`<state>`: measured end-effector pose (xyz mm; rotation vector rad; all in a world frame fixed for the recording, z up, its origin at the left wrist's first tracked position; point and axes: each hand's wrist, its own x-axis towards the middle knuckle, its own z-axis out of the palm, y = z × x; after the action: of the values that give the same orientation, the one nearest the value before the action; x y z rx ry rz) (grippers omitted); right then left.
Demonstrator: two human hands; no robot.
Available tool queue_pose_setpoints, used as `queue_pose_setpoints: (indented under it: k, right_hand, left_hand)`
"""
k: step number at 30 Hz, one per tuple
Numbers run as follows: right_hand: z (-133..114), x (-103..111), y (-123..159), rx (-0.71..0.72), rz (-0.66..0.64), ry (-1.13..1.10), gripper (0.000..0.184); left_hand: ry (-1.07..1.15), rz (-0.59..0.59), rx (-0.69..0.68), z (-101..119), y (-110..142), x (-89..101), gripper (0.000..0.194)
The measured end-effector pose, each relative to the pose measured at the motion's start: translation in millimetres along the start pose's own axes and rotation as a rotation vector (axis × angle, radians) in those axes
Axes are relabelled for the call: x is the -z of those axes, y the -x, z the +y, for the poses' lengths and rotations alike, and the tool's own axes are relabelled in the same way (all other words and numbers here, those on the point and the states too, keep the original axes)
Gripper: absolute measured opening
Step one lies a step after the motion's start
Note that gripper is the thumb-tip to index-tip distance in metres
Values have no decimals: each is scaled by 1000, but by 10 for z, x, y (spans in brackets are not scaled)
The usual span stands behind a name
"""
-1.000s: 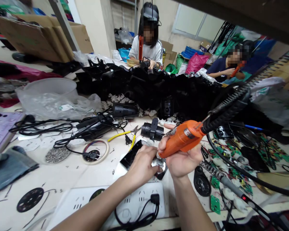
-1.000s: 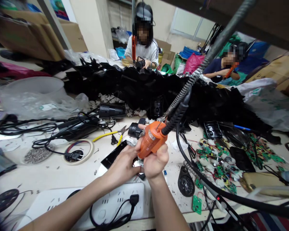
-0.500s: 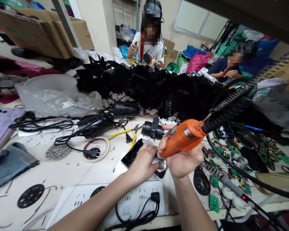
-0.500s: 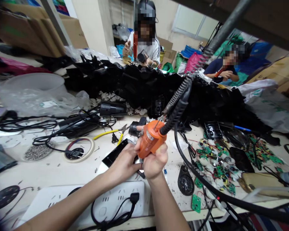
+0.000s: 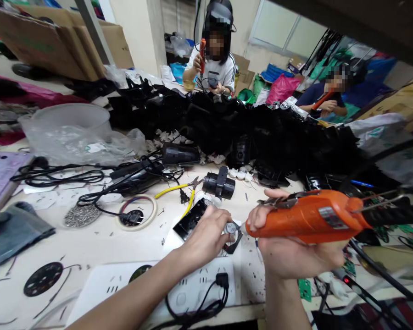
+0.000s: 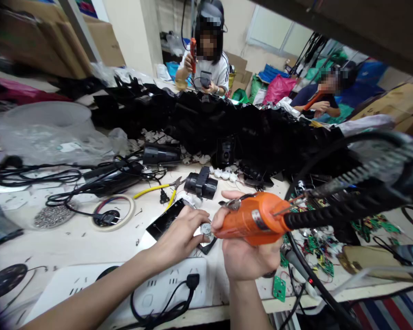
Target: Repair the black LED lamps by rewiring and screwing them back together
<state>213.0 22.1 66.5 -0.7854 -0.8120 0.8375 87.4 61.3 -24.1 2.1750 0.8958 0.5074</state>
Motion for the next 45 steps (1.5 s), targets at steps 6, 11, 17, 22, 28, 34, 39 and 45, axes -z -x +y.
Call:
queue_pose_setpoints:
  k: [6,11,17,22,28,34,39,45]
  right_hand:
    - [81,160,128,-98,61,-19,61]
    - [157,149,135,-49,34,13,65]
    - [120,161,94,-41,18,-11,63]
    - [-28,67,43,8,-28,-41,64]
    - [170,-73,-16,-45,-127,-100,59]
    - [321,-42,-54,-73,-99,-78,57]
    - [337,-37,-75,-75,-126,-50,60]
    - [360,-87,-119,-127,-92,-7,66]
  left_hand:
    - [-140,16,-98,-24,18,-9,25]
    - [-223,-18,-134,0,23,-11,19]
    - [-162,27,-98,-49,6,-17,21]
    - [-103,44,-102,-48,-4,-28,21]
    - [-24,57,-78,-65,-36,-24,20]
    - [12,62,-37,-73,-43,-17,19]
    - [42,70,-44,-84,-39,-22,20]
    - [16,53,-18,-72,-55,-19,17]
